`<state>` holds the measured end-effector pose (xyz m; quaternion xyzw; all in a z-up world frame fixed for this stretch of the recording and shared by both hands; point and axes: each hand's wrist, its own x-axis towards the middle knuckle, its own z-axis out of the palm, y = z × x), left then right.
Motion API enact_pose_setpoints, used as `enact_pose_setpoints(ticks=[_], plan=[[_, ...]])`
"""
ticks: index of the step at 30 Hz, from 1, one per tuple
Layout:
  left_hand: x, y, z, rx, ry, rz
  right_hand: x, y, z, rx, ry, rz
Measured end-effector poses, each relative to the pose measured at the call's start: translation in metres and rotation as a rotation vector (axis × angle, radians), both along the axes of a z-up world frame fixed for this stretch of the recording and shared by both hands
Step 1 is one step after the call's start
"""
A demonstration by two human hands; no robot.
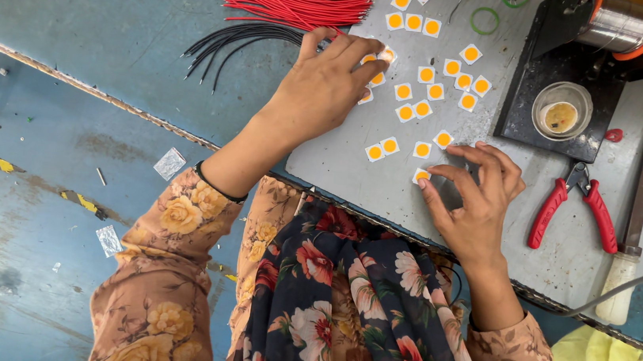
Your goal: The person arranges small square LED modules on a workbench and then uses a soldering iron to apply solder to the contact points of each module. The person handles the modules by hand and uses a soldering iron and solder wire.
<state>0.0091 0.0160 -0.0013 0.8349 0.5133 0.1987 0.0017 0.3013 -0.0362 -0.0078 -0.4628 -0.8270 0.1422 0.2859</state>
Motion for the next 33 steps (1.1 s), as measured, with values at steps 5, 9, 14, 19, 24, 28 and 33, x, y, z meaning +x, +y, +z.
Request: enact_pose_setpoints(ticks=[5,9,14,19,24,28,33], plan=[[-0.004,-0.002,-0.002,-0.004,-0.039,-0.071,0.0,0.001,0.002,-0.02,0.008,0.005],[-0.009,0.0,0.002,-0.009,-0.05,-0.061,0.0,0.002,0.003,-0.032,0.015,0.012],[-0.01,0.002,0.008,-0.013,-0.062,-0.06,-0.001,0.002,0.003,-0.03,0.013,0.009],[-0.012,-0.005,0.012,-0.049,-0.08,-0.073,-0.001,0.002,0.002,-0.029,0.021,0.007],[-0.005,0.016,0.008,0.095,-0.089,-0.074,-0.002,0.002,0.003,-0.025,0.019,0.005],[0.019,0.066,-0.008,0.16,-0.123,-0.013,-0.002,0.001,0.003,-0.016,0.031,-0.009],[0.035,0.091,-0.031,0.13,-0.039,0.088,-0.001,0.002,0.004,-0.004,0.055,-0.021]])
